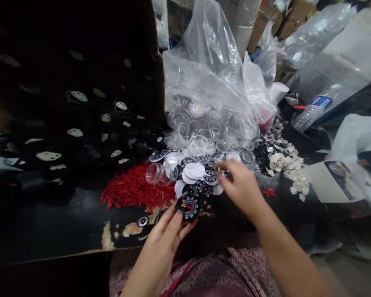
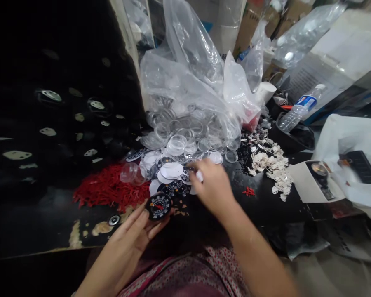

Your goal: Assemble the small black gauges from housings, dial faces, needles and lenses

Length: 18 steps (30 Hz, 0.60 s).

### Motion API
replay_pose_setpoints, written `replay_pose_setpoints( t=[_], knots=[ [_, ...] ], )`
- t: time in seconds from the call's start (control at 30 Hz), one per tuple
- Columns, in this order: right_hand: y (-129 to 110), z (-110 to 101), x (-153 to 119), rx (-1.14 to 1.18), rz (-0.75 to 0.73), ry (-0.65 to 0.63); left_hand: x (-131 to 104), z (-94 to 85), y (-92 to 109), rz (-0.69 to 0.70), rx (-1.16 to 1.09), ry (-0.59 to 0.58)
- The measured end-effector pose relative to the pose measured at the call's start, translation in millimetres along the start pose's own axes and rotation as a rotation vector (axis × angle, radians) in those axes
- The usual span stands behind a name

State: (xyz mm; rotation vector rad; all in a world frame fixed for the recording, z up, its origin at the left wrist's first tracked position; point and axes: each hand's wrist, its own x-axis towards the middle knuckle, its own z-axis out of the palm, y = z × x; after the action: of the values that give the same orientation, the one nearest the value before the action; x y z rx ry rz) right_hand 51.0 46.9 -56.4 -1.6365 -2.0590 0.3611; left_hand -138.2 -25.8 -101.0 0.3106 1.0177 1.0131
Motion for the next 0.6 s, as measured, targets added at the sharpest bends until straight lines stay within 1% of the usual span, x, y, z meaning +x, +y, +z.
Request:
replay_pose_setpoints(
  t=[0.03,0.1,0.17,0.2,0.27,0.3,0.33,0.37,0.4,0.47,0.53,0.6],
  knots=[
    [13,-2,10,-0.105,0.010,0.033,0,0.8,0,0.000,-0.016,-0.013],
    [32,-4,27,-0.173,-0.012,0.028,1,1.9,0,-0.004,-0.029,-0.037],
    [35,-3,31,-0.138,-0.044,0.023,2,2.7,1,-0.013,-0.049,-0.042],
    [30,-3,27,-0.082,-0.045,0.036,3,3.1,2,-0.013,-0.062,-0.038],
    [10,-1,10,0.109,-0.026,0.029,3,4.2,6,-0.016,-0.075,-0.035],
    [-3,0,-2,0.248,-0.017,-0.011,3,5.0,8,-0.022,-0.074,-0.043],
    [-16,2,-14,0.375,-0.018,-0.080,4,5.6,9,-0.026,-0.071,-0.048],
    [-27,4,-24,0.461,-0.022,-0.129,4,6.0,11,-0.026,-0.065,-0.046],
    [-37,7,-33,0.492,-0.028,-0.151,4,5.9,11,-0.025,-0.055,-0.039],
    [-49,13,-43,0.455,-0.023,-0.143,5,3.7,9,-0.008,-0.026,-0.010],
    [-51,16,-45,0.392,-0.002,-0.128,8,-0.5,4,0.014,0.023,0.003],
    [-47,15,-44,0.390,0.007,-0.153,12,-4.6,-1,0.039,0.102,-0.008]
  ],
)
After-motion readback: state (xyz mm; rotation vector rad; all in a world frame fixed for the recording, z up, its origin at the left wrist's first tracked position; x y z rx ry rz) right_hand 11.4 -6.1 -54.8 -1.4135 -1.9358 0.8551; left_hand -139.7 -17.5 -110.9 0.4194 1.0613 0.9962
